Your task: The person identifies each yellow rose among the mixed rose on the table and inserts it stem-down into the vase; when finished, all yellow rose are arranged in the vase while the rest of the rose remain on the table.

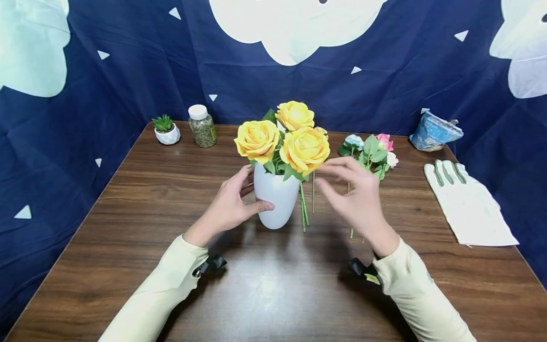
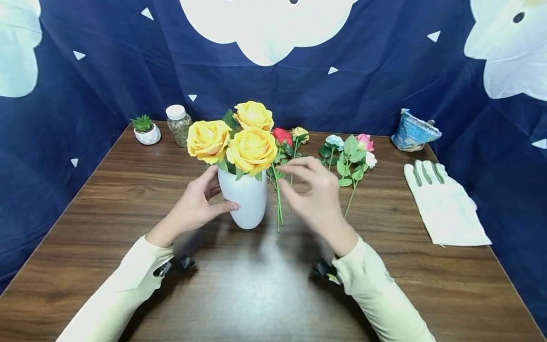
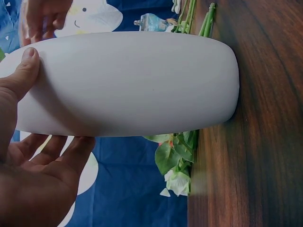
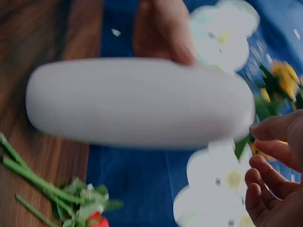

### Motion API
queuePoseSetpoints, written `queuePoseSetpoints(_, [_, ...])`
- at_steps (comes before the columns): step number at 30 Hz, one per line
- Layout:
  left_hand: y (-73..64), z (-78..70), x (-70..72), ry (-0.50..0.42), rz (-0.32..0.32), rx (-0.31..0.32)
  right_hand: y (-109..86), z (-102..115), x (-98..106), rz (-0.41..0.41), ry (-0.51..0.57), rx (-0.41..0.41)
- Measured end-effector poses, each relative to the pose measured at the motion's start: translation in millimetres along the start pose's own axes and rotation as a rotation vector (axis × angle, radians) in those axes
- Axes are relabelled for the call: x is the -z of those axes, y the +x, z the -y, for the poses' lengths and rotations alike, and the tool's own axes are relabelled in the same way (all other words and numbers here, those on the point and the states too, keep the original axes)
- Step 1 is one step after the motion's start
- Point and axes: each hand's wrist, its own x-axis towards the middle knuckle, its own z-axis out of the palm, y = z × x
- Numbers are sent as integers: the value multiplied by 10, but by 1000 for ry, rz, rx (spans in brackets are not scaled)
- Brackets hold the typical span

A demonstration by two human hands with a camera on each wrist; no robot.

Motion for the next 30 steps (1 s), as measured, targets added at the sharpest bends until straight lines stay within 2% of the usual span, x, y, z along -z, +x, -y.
queuePoseSetpoints(2, [9, -5, -2, 6, 2, 0, 21, -76, 129, -71, 89, -98])
queuePoseSetpoints(5, [5, -14, -5, 12, 6, 12, 72, -182, 298, -192, 282, -238])
queuePoseSetpoints(7, [-3, -17, -10, 14, 7, 15, 95, -239, 374, -243, 403, -301])
queuePoseSetpoints(9, [-16, -5, -17, 7, 6, 16, 103, -294, 413, -262, 504, -339])
queuePoseSetpoints(12, [-21, 2, -23, 0, 3, 9, 106, -361, 430, -247, 568, -364])
queuePoseSetpoints(18, [-6, 1, -23, 0, 0, -2, 134, -444, 422, -194, 614, -419])
queuePoseSetpoints(23, [-8, 12, -15, 9, 5, 0, 122, -565, 365, -113, 673, -571])
queuePoseSetpoints(30, [-18, 16, -12, 5, 9, -2, 63, -814, 259, 87, 668, -788])
